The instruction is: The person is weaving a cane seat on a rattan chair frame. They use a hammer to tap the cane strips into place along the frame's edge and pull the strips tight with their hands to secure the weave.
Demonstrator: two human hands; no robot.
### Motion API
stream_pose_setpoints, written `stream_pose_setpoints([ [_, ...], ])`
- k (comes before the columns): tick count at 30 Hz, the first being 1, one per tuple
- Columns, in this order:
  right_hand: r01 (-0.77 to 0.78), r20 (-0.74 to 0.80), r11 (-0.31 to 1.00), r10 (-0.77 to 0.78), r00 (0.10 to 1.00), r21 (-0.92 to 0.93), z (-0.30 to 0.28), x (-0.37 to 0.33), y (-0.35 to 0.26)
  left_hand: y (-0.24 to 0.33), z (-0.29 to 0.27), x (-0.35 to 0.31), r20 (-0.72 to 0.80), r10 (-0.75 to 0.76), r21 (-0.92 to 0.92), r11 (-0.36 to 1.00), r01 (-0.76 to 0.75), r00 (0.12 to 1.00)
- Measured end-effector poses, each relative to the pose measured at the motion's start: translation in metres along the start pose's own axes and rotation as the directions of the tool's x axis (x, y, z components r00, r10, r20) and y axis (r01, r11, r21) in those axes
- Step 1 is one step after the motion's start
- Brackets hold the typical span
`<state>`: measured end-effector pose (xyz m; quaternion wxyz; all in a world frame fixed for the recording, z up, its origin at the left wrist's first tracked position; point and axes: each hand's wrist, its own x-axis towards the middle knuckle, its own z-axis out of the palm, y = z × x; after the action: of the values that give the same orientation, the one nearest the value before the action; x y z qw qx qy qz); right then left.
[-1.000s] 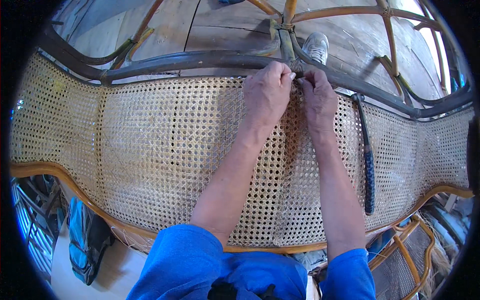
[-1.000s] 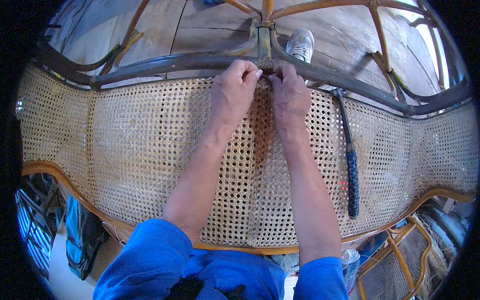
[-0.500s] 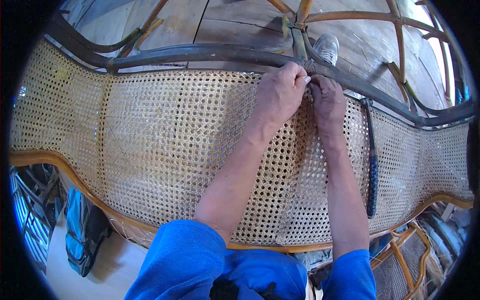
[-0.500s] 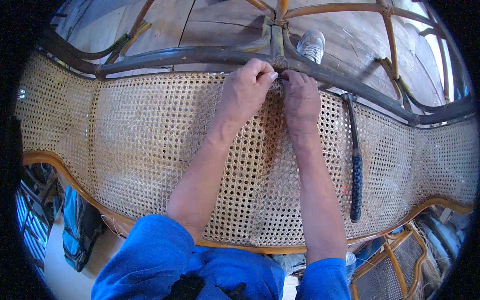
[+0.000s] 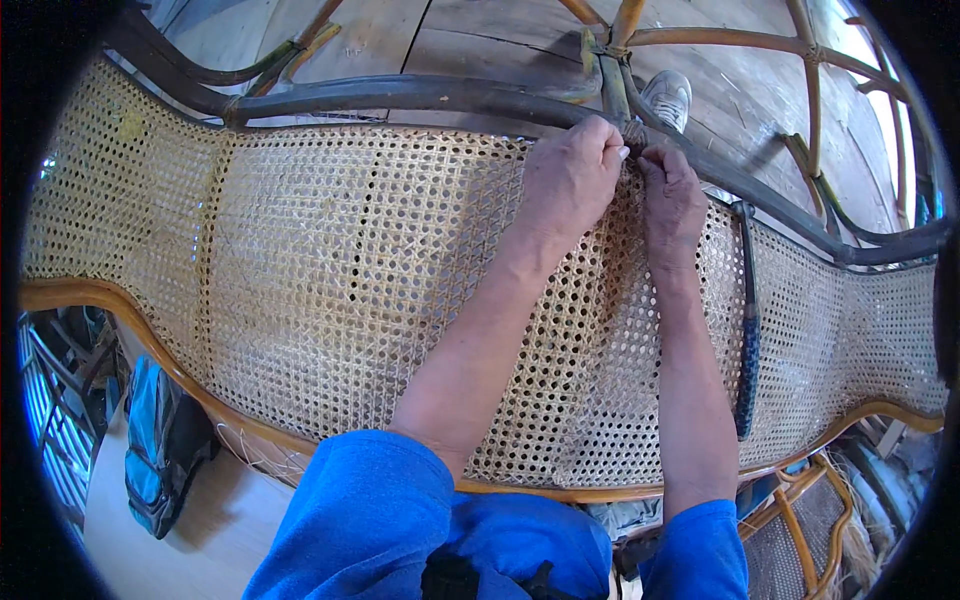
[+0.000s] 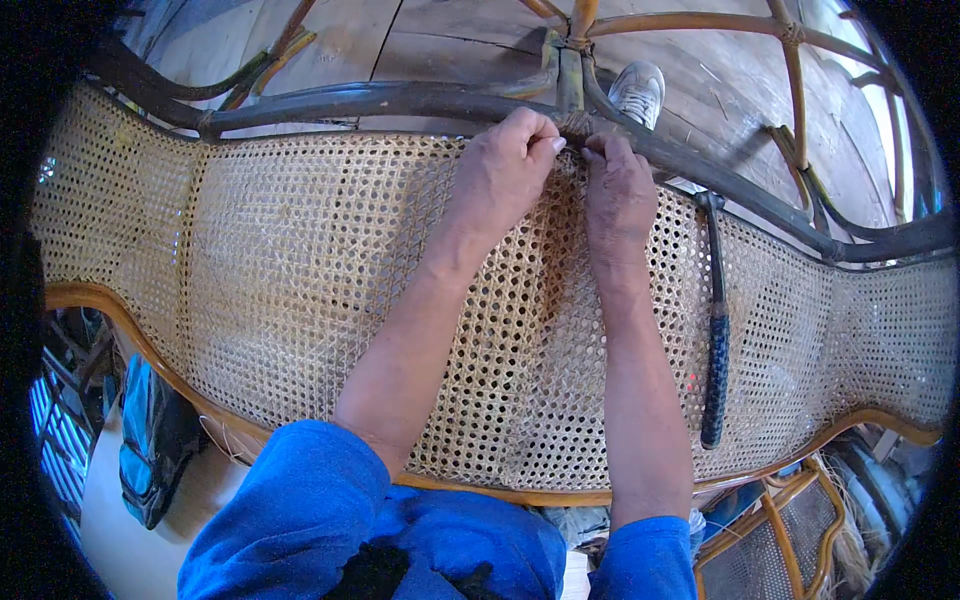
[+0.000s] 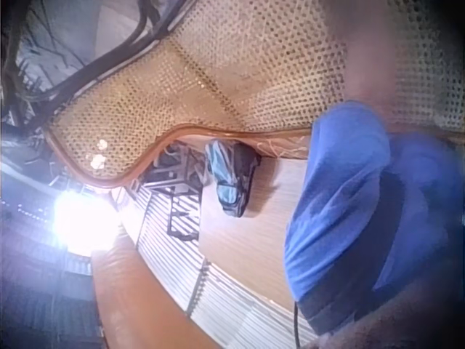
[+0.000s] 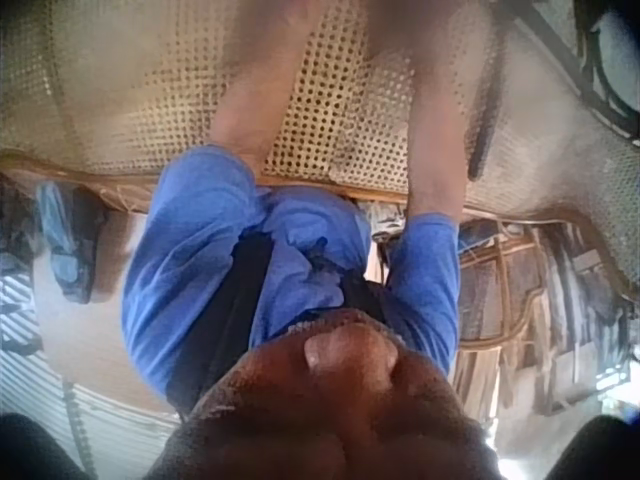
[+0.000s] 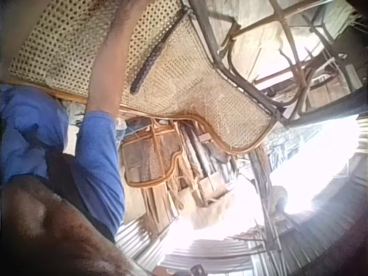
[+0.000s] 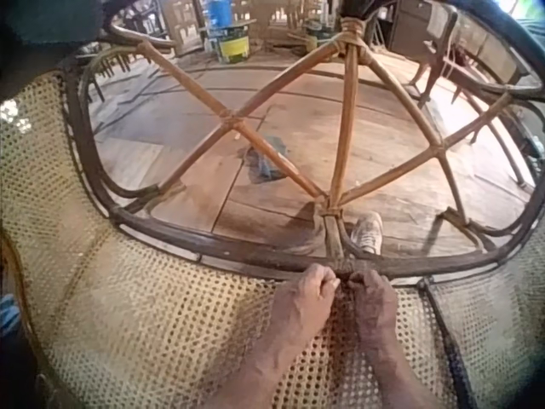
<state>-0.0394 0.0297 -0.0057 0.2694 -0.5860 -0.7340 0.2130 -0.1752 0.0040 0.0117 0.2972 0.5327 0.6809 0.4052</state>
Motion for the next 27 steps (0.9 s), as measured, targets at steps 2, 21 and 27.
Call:
stream_pose_setpoints([
  [2, -0.058, -0.039, 0.997, 0.060, 0.997, 0.056, 0.001, 0.000, -0.003, 0.004, -0.001, 0.000, 0.025, -0.019, -0.068, 0.997, 0.021, 0.999],
  [21, 0.119, 0.014, 0.989, -0.118, 0.993, -0.087, -0.001, -0.003, 0.002, 0.003, -0.003, -0.002, 0.057, 0.004, -0.134, 0.991, 0.004, 0.998],
  [27, 0.089, 0.047, 0.992, -0.085, 0.995, -0.090, -0.002, 0.000, 0.001, -0.001, 0.000, -0.001, 0.043, -0.009, -0.093, 0.996, 0.013, 0.999],
])
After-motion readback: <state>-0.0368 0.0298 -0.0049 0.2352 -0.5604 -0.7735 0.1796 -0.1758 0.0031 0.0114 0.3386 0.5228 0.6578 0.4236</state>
